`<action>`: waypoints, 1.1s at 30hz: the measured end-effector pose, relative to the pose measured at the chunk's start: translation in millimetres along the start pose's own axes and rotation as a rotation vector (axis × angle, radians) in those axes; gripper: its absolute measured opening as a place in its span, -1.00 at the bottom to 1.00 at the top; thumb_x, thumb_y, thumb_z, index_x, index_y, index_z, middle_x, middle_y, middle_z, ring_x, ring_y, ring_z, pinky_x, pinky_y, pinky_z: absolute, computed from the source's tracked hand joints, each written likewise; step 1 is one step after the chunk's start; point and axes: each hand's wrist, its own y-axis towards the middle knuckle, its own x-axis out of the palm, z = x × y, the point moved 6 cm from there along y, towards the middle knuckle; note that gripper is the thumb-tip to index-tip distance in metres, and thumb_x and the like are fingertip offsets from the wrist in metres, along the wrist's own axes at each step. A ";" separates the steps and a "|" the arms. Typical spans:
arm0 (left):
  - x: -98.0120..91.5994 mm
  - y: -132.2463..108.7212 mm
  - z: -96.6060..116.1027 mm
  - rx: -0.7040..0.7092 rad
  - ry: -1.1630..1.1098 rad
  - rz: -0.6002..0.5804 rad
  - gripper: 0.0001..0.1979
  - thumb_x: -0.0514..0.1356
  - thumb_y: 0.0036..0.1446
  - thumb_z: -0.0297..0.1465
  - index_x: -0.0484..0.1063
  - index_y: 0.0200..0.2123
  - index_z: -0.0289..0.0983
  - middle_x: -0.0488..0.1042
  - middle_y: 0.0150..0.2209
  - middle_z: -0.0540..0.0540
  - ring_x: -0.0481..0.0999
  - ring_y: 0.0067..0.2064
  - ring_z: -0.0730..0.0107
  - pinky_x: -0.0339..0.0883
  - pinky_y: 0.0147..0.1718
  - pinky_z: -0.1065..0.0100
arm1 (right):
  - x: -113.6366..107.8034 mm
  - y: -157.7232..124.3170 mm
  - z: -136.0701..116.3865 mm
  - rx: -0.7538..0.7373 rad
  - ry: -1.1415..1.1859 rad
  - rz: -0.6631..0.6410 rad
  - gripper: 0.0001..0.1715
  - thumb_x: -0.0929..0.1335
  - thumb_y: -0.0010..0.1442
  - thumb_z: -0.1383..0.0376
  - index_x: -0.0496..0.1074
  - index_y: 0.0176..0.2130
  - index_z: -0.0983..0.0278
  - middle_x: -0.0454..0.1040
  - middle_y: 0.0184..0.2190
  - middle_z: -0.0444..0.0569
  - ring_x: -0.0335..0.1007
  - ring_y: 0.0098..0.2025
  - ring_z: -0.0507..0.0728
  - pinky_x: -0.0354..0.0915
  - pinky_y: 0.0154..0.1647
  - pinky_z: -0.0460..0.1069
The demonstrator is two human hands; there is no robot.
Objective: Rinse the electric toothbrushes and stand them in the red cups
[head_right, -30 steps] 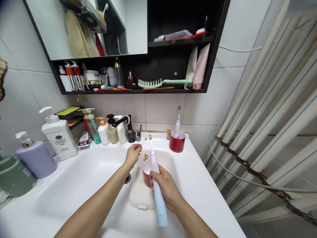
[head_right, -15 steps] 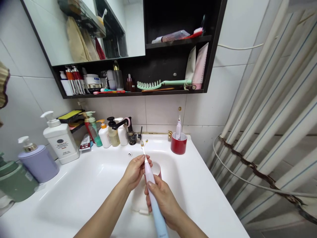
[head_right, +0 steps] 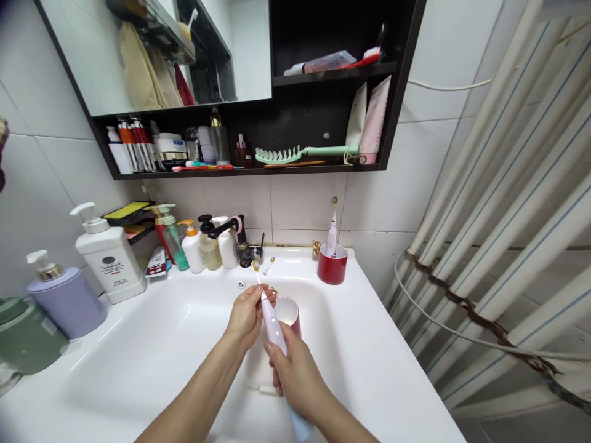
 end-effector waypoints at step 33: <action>0.1 88.9 12.4 0.041 0.687 0.031 -0.94 0.00 -0.11 -0.50 0.22 -0.56 -0.37 0.33 -0.62 -0.07 0.32 -0.64 0.57 0.26 -0.54 0.40 | -17.5 2.3 -3.1 -0.011 0.000 0.037 -0.74 0.12 -0.02 0.20 0.14 -0.29 0.26 0.10 -0.62 -0.22 0.06 -0.72 -0.11 0.06 -0.79 -0.19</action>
